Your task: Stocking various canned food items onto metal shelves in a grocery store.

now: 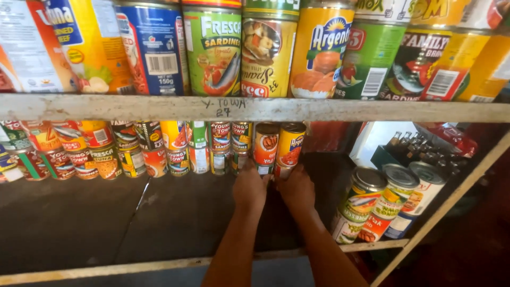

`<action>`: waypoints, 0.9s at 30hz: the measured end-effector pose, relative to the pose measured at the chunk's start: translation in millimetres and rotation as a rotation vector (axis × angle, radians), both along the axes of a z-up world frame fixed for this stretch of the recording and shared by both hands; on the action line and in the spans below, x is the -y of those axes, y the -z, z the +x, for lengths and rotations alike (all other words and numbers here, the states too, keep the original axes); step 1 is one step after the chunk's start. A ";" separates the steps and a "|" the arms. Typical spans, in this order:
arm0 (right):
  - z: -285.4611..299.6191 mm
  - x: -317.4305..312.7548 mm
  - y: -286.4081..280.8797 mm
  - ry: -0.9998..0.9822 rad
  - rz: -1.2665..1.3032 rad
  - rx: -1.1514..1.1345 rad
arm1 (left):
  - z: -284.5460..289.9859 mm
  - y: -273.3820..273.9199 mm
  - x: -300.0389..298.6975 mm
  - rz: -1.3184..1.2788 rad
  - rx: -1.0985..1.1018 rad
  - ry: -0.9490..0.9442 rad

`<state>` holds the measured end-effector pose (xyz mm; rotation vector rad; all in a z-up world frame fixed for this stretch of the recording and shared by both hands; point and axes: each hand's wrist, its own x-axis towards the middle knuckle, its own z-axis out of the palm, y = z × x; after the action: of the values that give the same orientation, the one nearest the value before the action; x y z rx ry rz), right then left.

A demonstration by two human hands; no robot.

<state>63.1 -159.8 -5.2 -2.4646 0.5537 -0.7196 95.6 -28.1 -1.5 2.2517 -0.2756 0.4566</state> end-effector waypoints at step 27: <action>52.1 19.1 46.6 0.116 -0.349 -0.043 | 69.3 73.0 12.5 0.513 0.560 0.063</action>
<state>115.3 -178.8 -51.8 -2.7926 0.6369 -0.8738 164.9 -40.6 -74.5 2.5482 -0.8255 1.0816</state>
